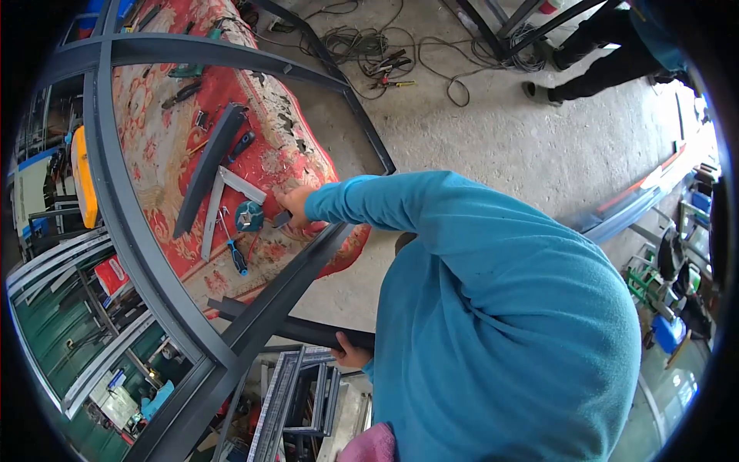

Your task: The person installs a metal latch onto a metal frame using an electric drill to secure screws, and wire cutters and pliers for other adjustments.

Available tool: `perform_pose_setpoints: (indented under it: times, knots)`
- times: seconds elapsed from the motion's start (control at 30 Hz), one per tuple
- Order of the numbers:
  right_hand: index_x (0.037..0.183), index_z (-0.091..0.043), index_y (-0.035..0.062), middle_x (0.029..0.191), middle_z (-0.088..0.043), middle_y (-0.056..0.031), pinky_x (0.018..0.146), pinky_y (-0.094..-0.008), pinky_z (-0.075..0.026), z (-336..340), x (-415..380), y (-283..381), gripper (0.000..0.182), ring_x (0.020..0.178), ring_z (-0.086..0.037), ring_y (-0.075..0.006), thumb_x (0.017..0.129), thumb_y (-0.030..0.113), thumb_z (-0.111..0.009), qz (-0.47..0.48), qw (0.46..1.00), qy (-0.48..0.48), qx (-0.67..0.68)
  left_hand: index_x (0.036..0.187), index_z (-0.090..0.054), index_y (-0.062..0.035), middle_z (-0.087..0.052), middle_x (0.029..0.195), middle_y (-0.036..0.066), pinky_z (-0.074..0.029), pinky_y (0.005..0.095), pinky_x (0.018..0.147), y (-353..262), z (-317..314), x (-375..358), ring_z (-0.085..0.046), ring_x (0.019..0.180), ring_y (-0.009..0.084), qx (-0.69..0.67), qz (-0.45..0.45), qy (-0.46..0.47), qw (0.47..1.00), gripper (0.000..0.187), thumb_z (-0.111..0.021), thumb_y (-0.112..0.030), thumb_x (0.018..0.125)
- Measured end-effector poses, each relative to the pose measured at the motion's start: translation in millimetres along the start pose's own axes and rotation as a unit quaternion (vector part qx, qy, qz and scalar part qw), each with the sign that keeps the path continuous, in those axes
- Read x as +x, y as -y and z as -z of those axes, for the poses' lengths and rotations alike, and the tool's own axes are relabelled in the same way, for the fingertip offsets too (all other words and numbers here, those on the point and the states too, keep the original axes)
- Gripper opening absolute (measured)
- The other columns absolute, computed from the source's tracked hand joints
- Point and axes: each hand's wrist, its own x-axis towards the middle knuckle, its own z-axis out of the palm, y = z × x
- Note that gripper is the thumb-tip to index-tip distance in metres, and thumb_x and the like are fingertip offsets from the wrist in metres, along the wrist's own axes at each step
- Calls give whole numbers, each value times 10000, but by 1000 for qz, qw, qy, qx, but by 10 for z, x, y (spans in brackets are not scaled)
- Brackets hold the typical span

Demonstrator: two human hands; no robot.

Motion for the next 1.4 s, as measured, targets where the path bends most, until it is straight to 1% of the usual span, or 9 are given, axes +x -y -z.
perform_pose_setpoints:
  times: [0.13, 0.23, 0.37, 0.47, 0.83, 0.93, 1.07, 1.3, 1.4]
  knots:
    - [1037, -566, 63, 892, -663, -146, 672, -395, -537, 197, -102, -189, 498, 783, -660, -275, 629, 269, -765, 31, 978, -46, 202, 909, -582, 81, -632, 853, 151, -526, 336, 608, 74, -33, -66, -598, 683, 211, 1, -14, -15, 1000, 486, -773, -342, 765]
    - [1024, -548, 77, 866, -610, -55, 476, -272, -486, 789, -470, -216, 329, 618, -568, -111, 745, 107, -720, -63, 889, 11, 453, 933, -588, 92, -637, 877, 161, -519, 324, 625, 259, -40, -28, -598, 704, 219, -16, -1, 13, 1000, 556, -782, -397, 752]
    - [1049, -535, 136, 828, -583, -28, 518, -267, -488, 1360, -869, -493, 288, 626, -570, -109, 804, 23, -636, -70, 765, -30, 639, 954, -586, 98, -637, 888, 169, -519, 324, 630, 258, -103, -124, -598, 716, 222, 8, 26, 14, 1000, 578, -781, -406, 749]
    - [1009, -526, 134, 861, -590, -29, 536, -283, -499, 1806, -1214, -518, 248, 669, -604, -131, 807, 15, -607, -93, 724, -72, 680, 978, -581, 103, -635, 898, 179, -521, 333, 630, 344, -140, -210, -596, 716, 228, -3, 35, 27, 999, 604, -778, -419, 746]
    - [1043, -517, 111, 900, -613, -43, 600, -269, -532, 2403, -1008, -929, 323, 790, -653, -157, 772, -63, -500, -17, 757, -128, 640, 951, -607, 119, -631, 905, 209, -466, 379, 653, 777, -194, -64, -564, 766, 255, 117, 80, -140, 980, 651, -789, -456, 706]
    - [1042, -510, 109, 943, -606, -47, 611, -276, -536, 2636, -628, -1119, 302, 810, -658, -172, 790, -57, -504, -11, 735, -131, 666, 931, -636, 58, -651, 844, 174, -481, 358, 635, 283, -551, -403, -597, 739, 239, 50, 96, -203, 973, 532, -806, -384, 691]
    - [1043, -500, 98, 1052, -586, -61, 662, -287, -554, 3022, -108, -1377, 297, 843, -661, -189, 804, -74, -538, 39, 771, -119, 624, 931, -636, 55, -652, 841, 171, -482, 357, 634, -116, -1051, -530, -598, 737, 238, 71, 96, -220, 968, 526, -806, -381, 690]
    - [970, -524, 52, 1073, -574, -74, 781, -300, -547, 3505, 614, -1716, 237, 930, -604, -136, 788, -97, -552, 94, 841, -85, 526, 930, -638, 49, -653, 834, 165, -483, 354, 631, -584, -1718, -906, -602, 732, 235, 111, 103, -234, 960, 513, -806, -372, 688]
    - [958, -526, 35, 1024, -570, -57, 755, -293, -551, 3638, 771, -1651, 250, 882, -605, -135, 769, -127, -545, 117, 843, -96, 516, 929, -639, 46, -653, 831, 162, -484, 352, 630, -709, -1807, -1014, -603, 730, 234, 129, 102, -235, 958, 508, -806, -368, 687]
